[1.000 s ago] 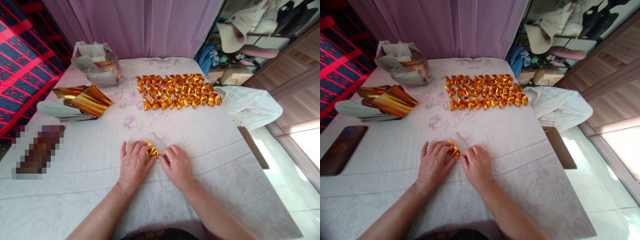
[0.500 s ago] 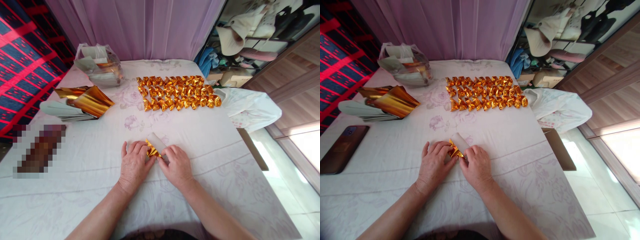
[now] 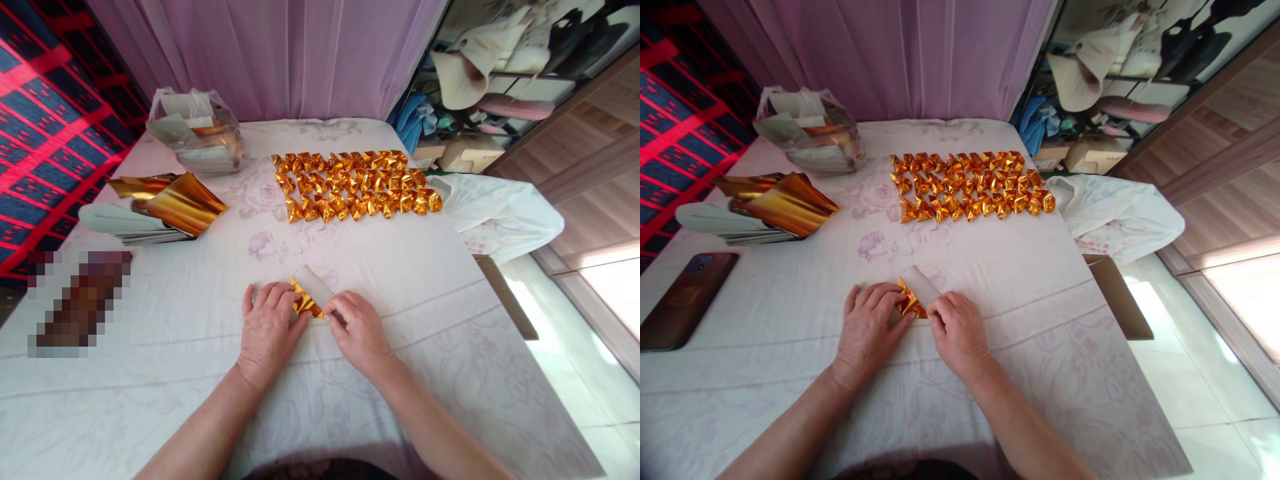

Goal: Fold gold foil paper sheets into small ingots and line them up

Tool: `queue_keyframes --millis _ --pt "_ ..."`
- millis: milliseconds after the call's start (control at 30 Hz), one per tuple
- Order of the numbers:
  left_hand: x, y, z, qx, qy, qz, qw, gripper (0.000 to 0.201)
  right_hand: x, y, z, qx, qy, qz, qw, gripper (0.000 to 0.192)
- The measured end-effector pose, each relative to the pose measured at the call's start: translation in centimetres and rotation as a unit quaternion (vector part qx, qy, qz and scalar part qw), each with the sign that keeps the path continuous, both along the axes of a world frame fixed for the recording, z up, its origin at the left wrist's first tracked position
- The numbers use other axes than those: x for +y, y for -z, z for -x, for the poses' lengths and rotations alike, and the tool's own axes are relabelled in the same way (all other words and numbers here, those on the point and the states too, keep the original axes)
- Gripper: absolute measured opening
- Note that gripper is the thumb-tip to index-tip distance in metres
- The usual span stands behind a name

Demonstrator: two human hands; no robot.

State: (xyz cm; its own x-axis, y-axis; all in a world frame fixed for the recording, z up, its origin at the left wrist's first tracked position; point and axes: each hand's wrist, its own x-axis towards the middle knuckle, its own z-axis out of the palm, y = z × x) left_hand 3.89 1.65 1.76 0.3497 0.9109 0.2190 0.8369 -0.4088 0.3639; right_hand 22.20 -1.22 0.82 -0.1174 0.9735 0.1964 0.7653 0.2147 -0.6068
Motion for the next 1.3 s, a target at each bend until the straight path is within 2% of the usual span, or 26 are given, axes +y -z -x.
queue_keyframes --millis 200,433,667,867,1067,1300 --pt "0.1 0.1 0.0 -0.005 0.002 -0.003 1.0 0.015 -0.1 -0.2 0.2 -0.021 -0.012 -0.005 1.0 0.021" --pt "0.2 -0.2 0.2 -0.024 0.008 0.016 1.0 0.012 -0.3 -0.4 1.2 -0.059 0.029 -0.022 0.998 0.013" --pt "0.3 -0.1 0.4 -0.03 0.012 0.023 0.999 0.013 -0.3 -0.6 1.5 -0.08 0.038 -0.023 0.996 0.005" --pt "0.3 -0.1 0.4 -0.021 0.012 0.032 0.999 0.014 -0.1 -0.6 2.0 -0.117 0.071 -0.001 0.991 0.012" --pt "0.4 -0.1 0.7 -0.023 0.018 0.031 0.999 0.014 -0.1 -0.4 1.3 -0.065 0.045 0.016 0.997 0.008" --pt "0.4 -0.2 0.9 -0.029 0.022 0.038 0.999 0.017 -0.1 -0.1 0.6 -0.027 0.019 0.011 0.999 0.013"
